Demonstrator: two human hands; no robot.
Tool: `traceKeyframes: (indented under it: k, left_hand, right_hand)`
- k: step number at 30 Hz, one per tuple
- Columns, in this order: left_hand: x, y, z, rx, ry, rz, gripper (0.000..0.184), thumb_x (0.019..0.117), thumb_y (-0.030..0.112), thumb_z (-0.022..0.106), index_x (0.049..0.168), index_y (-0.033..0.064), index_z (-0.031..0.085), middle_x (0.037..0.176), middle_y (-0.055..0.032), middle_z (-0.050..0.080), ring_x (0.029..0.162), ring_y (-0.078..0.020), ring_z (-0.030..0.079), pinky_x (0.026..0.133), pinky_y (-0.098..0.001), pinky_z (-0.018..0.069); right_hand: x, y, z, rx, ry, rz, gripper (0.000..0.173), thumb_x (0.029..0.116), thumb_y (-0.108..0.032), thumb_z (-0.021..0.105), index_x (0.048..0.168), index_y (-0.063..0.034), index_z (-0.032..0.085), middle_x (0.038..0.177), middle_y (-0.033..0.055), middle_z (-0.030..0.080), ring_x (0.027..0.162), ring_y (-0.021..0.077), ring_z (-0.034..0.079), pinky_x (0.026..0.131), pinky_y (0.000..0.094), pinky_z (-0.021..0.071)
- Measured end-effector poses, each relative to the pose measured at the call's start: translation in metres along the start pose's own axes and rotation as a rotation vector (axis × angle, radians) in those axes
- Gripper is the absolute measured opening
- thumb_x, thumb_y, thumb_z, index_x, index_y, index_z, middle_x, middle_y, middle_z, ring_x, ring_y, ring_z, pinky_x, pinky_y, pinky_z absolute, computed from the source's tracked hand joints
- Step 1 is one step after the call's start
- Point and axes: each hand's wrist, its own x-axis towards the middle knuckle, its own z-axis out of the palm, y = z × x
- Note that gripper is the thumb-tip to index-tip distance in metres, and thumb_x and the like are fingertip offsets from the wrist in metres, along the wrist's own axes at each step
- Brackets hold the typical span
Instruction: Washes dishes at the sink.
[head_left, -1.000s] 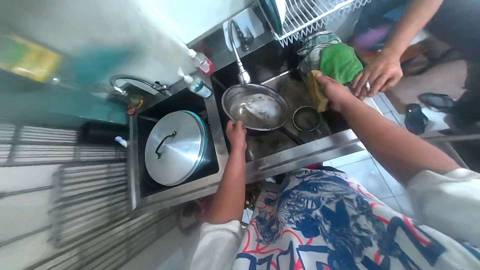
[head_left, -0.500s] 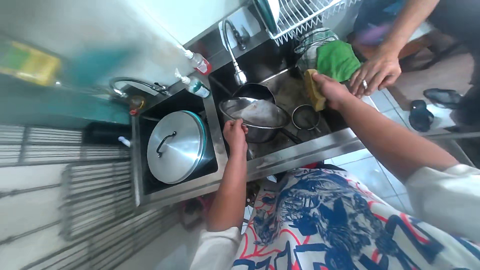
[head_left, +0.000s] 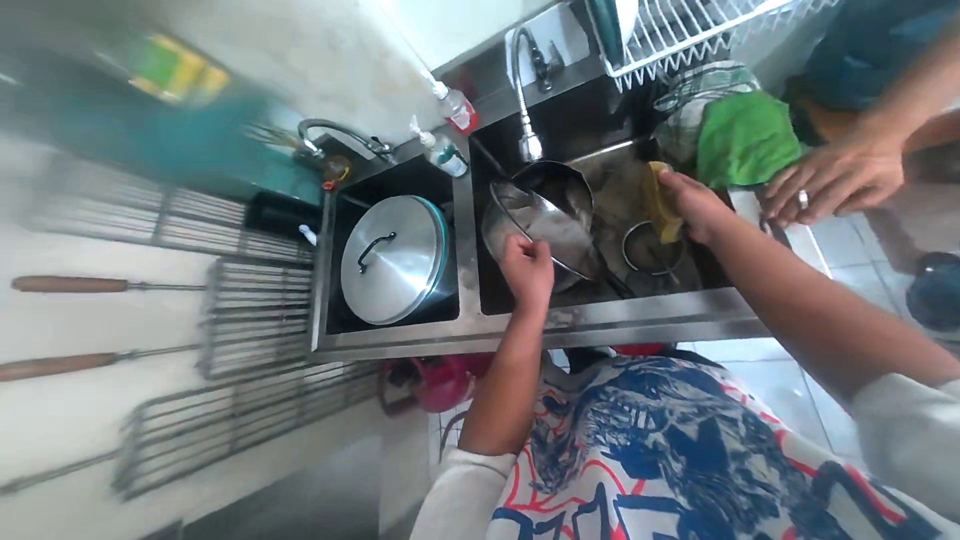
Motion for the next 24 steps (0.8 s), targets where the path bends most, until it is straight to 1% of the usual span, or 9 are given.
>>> traceKeyframes:
  k: [3,5,8,11,13,17,18,21,24]
  left_hand:
    - [-0.007,0.002,0.006,-0.003,0.006,0.036,0.011,0.0992,0.008,0.062,0.098,-0.0018,0.057,0.071,-0.0084,0.061,0.059,-0.0156,0.062,0.06,-0.035,0.0569]
    - [-0.012,0.002,0.011,0.001,0.008,0.067,0.011,0.0996,0.008,0.062,0.097,-0.0011,0.056,0.07,-0.0071,0.06,0.058,-0.0139,0.061,0.059,-0.0329,0.0556]
    - [-0.018,0.001,0.016,0.021,0.012,0.122,0.012,0.0988,0.008,0.063,0.098,-0.0023,0.057,0.069,-0.0071,0.06,0.058,-0.0129,0.059,0.059,-0.0308,0.0534]
    - [-0.022,0.0,0.021,0.021,0.026,0.178,0.011,0.0979,0.006,0.064,0.096,-0.0025,0.057,0.069,-0.0059,0.059,0.057,-0.01,0.058,0.058,-0.0271,0.0526]
    - [-0.023,-0.002,0.024,0.016,0.037,0.199,0.012,0.0976,0.006,0.065,0.094,-0.0013,0.057,0.067,-0.0042,0.058,0.055,-0.008,0.056,0.056,-0.025,0.051]
    - [-0.024,-0.003,0.026,0.031,0.023,0.202,0.012,0.0982,0.008,0.065,0.096,-0.002,0.058,0.069,-0.0061,0.059,0.056,-0.0108,0.058,0.056,-0.028,0.0529]
    - [-0.025,-0.005,0.027,0.028,0.02,0.209,0.013,0.0982,0.008,0.065,0.096,-0.0022,0.058,0.069,-0.0064,0.059,0.056,-0.0113,0.058,0.056,-0.0286,0.0531]
    - [-0.028,-0.013,0.033,0.0,0.049,0.263,0.012,0.0962,0.006,0.065,0.093,-0.0009,0.057,0.065,-0.0032,0.056,0.053,-0.0073,0.055,0.053,-0.0245,0.0507]
    - [-0.031,-0.019,0.036,-0.025,0.064,0.285,0.011,0.0953,0.005,0.065,0.091,-0.0004,0.056,0.063,-0.0018,0.055,0.052,-0.0056,0.054,0.052,-0.0233,0.0504]
  right_hand:
    - [0.001,-0.002,0.001,-0.005,-0.006,0.01,0.055,0.1085,-0.053,0.043,0.148,-0.0145,0.05,0.127,0.0148,0.063,0.108,0.026,0.064,0.091,0.0486,0.0544]
    - [0.003,-0.002,0.0,-0.001,-0.015,0.015,0.055,0.1091,-0.051,0.043,0.149,-0.0137,0.049,0.127,0.0155,0.063,0.107,0.0269,0.065,0.09,0.0486,0.0554]
    - [0.003,-0.002,-0.002,-0.019,-0.026,0.016,0.058,0.1085,-0.054,0.042,0.151,-0.0141,0.046,0.132,0.0175,0.062,0.112,0.0306,0.064,0.094,0.0522,0.0542]
    - [0.005,-0.003,-0.002,-0.001,-0.023,0.013,0.058,0.109,-0.052,0.043,0.151,-0.0124,0.047,0.131,0.018,0.062,0.111,0.03,0.065,0.094,0.0508,0.0549]
    - [0.003,-0.006,-0.001,0.002,-0.022,0.018,0.056,0.1096,-0.051,0.042,0.149,-0.0123,0.048,0.131,0.0176,0.061,0.112,0.0293,0.064,0.094,0.0504,0.0545]
    - [0.001,-0.01,0.0,0.0,-0.026,0.027,0.056,0.1097,-0.05,0.042,0.15,-0.0123,0.048,0.137,0.0177,0.059,0.119,0.03,0.062,0.099,0.0518,0.0525]
    - [0.003,-0.009,-0.001,-0.008,-0.031,0.024,0.056,0.1099,-0.05,0.042,0.15,-0.0117,0.048,0.137,0.0181,0.059,0.119,0.0302,0.062,0.098,0.0516,0.0524]
    - [0.006,-0.009,-0.002,-0.022,-0.035,0.025,0.056,0.1103,-0.049,0.041,0.15,-0.0114,0.048,0.137,0.0184,0.06,0.117,0.0304,0.063,0.098,0.051,0.0536]
    - [0.009,-0.008,-0.002,-0.016,-0.04,0.03,0.054,0.1105,-0.048,0.042,0.15,-0.0106,0.048,0.134,0.018,0.061,0.113,0.0296,0.064,0.095,0.0486,0.0551]
